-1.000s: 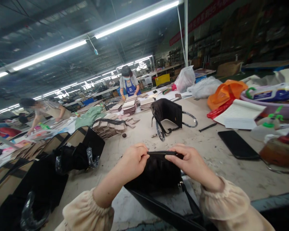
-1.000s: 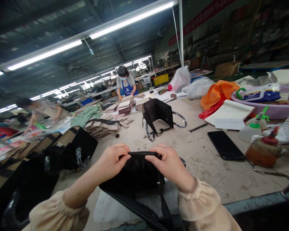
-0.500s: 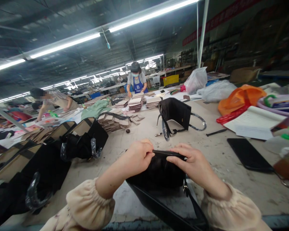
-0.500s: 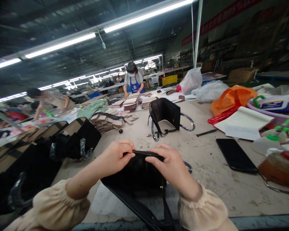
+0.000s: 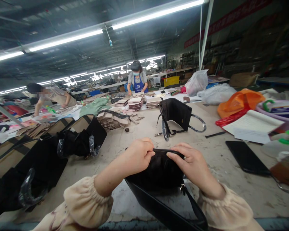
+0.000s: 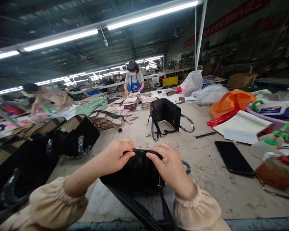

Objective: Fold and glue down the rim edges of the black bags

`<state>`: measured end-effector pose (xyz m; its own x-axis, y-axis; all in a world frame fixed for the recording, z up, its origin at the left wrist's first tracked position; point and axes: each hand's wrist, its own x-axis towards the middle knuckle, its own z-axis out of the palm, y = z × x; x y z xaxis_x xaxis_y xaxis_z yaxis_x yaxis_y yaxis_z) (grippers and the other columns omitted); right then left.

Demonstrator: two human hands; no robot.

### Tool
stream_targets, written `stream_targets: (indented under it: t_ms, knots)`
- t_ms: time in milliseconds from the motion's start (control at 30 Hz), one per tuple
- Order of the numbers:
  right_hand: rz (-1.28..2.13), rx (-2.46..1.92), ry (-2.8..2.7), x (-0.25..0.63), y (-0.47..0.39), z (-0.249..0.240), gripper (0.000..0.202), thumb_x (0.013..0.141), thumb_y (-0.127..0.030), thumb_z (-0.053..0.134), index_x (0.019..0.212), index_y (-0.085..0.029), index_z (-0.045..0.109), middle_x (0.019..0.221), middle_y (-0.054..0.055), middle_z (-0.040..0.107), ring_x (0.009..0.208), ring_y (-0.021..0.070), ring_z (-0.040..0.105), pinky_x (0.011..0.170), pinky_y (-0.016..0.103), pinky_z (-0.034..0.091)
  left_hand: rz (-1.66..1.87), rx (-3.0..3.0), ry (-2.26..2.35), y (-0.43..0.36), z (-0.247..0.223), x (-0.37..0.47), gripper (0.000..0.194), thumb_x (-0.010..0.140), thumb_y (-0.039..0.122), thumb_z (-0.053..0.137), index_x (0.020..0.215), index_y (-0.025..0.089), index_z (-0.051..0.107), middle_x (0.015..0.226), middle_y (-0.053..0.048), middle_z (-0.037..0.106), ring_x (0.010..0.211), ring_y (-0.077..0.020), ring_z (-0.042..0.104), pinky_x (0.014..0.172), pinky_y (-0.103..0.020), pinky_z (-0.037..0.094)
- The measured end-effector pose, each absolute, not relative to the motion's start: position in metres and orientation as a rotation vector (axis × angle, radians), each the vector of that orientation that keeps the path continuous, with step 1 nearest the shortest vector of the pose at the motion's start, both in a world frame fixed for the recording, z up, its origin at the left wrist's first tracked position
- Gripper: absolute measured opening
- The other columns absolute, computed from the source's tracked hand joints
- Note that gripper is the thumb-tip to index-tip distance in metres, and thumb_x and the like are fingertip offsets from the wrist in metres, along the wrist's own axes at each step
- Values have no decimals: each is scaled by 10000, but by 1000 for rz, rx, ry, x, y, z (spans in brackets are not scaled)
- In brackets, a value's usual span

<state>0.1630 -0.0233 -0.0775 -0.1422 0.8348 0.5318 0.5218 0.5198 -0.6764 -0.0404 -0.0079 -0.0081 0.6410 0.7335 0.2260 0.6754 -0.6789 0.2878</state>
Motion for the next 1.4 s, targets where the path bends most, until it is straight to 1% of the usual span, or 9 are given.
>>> stream_targets:
  t_ms: [333,400,467,533,633,733,900,1100,1400]
  knots:
    - [434,-1125,-1835,165,-25,-77,139,835,-330,594,826,-213,667,831,40,622,790,175,594,717,289,461,471,2678,1202,-9,-6,-38,158,800,109,522,674,137,613,809,-60,631,746,-153,584,713,-265,461]
    - [419,-1123,-1867,166,-26,-78,131,809,-326,626,885,-228,668,867,36,622,808,179,595,735,294,466,458,2674,1218,-9,-6,-39,161,806,113,514,683,136,615,809,-60,629,748,-155,579,715,-269,457]
    - [414,-1145,-1903,166,-26,-77,186,774,-314,664,949,-250,659,904,26,621,825,182,597,759,301,469,435,2671,1228,-10,-6,-39,161,814,117,506,698,134,617,814,-62,626,759,-158,575,725,-274,454]
    - [400,-1188,-1924,165,-27,-77,210,756,-289,678,963,-262,653,917,15,616,824,180,597,776,306,467,419,2668,1233,-10,-6,-39,155,819,121,501,717,131,618,821,-62,623,770,-161,573,735,-276,451]
    - [392,-1221,-1945,164,-27,-76,138,760,-264,667,898,-256,659,890,5,609,805,171,593,773,298,462,420,2662,1232,-9,-5,-39,149,823,123,499,729,128,616,824,-61,618,773,-159,571,740,-274,447]
    - [415,-1190,-1930,163,-26,-77,69,786,-282,646,839,-241,667,829,5,602,779,160,585,733,279,456,414,2657,1215,-9,-4,-38,156,824,122,502,710,126,608,817,-62,616,770,-156,573,735,-266,445]
    - [408,-1157,-1895,162,-25,-79,118,839,-296,594,798,-211,663,763,13,589,741,151,562,695,273,434,407,2648,1223,-11,-3,-38,162,818,112,506,683,120,596,810,-67,613,772,-156,573,728,-263,446]
    - [416,-1147,-1939,163,-27,-76,171,870,-305,550,777,-196,642,771,21,580,747,152,547,695,279,419,413,2654,1224,-10,-4,-38,171,818,118,505,670,126,590,807,-62,610,762,-151,569,722,-263,446]
    - [481,-1113,-1976,166,-27,-72,180,888,-283,515,767,-199,618,783,19,565,764,154,542,696,282,409,425,2645,1233,-9,-4,-37,166,810,118,511,662,122,589,788,-64,607,748,-153,565,711,-264,443]
